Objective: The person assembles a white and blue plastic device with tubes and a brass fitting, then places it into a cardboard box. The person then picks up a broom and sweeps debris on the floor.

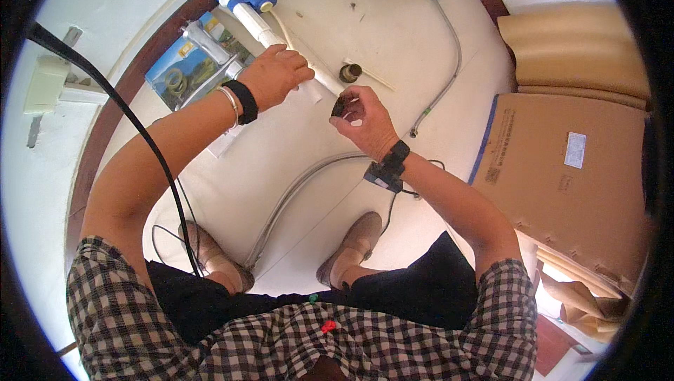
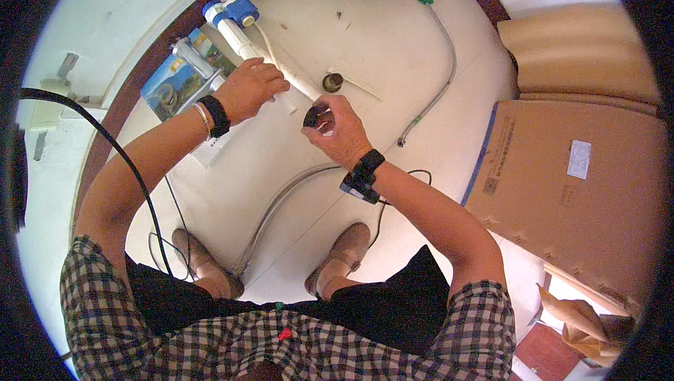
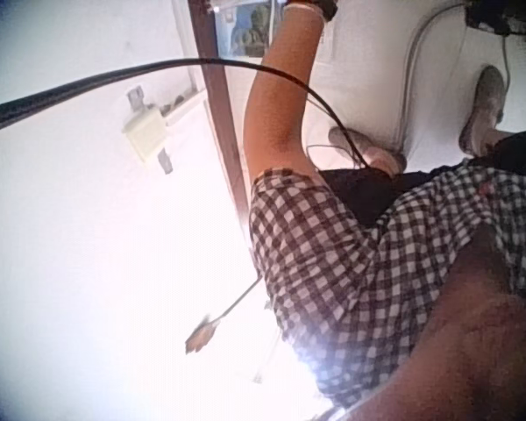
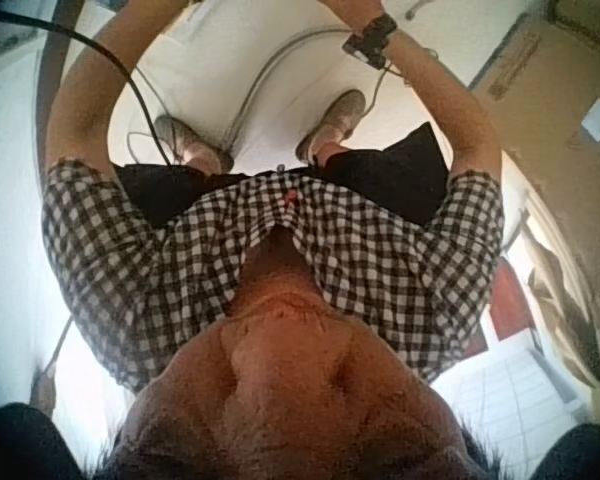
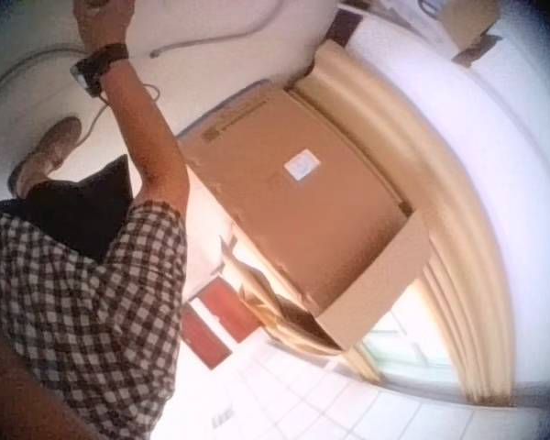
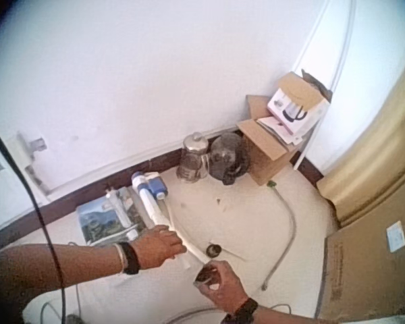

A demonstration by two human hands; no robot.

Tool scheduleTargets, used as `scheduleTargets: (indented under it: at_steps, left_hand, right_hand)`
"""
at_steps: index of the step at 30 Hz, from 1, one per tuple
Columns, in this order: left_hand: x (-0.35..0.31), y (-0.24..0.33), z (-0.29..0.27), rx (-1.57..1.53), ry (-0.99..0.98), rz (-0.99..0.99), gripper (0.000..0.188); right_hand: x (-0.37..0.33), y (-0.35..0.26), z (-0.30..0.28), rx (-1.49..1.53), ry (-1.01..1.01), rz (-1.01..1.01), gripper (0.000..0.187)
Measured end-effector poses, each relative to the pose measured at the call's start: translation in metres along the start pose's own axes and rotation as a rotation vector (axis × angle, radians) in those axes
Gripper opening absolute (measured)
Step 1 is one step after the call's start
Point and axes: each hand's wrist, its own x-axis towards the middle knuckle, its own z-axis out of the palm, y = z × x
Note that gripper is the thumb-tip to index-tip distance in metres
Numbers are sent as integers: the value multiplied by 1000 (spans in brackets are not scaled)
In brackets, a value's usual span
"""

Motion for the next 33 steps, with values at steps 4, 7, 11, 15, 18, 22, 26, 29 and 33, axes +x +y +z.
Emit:
scheduleTargets:
  at_steps: [4, 7, 11, 15, 18, 22, 26, 29, 33]
  left_hand:
    - [14, -1, -14, -60, 88, -8, 35]
    - [20, 4, -20, -89, 105, 4, 35]
    - [22, 7, -21, -73, 132, -18, 36]
    - [22, 7, -21, -93, 145, -35, 36]
    - [23, 7, -26, -115, 142, -44, 36]
    - [26, 8, -29, -138, 178, -44, 36]
    - [28, 6, -25, -134, 197, -61, 33]
    - [30, 4, -22, -118, 223, -68, 28]
    - [34, 1, -31, -153, 139, -45, 28]
  right_hand:
    - [8, -26, -8, 74, 52, 27, 46]
    - [17, -34, -10, 43, 106, -44, 46]
    - [24, -44, -11, -97, 142, -170, 44]
    - [25, -47, -5, -114, 179, -175, 42]
    - [25, -46, -6, -152, 197, -254, 43]
    - [32, -46, -10, -160, 211, -284, 39]
    - [38, -38, -9, -59, 247, -213, 32]
    - [35, -35, -2, -139, 294, -210, 31]
    - [42, -37, -2, -313, 299, -365, 40]
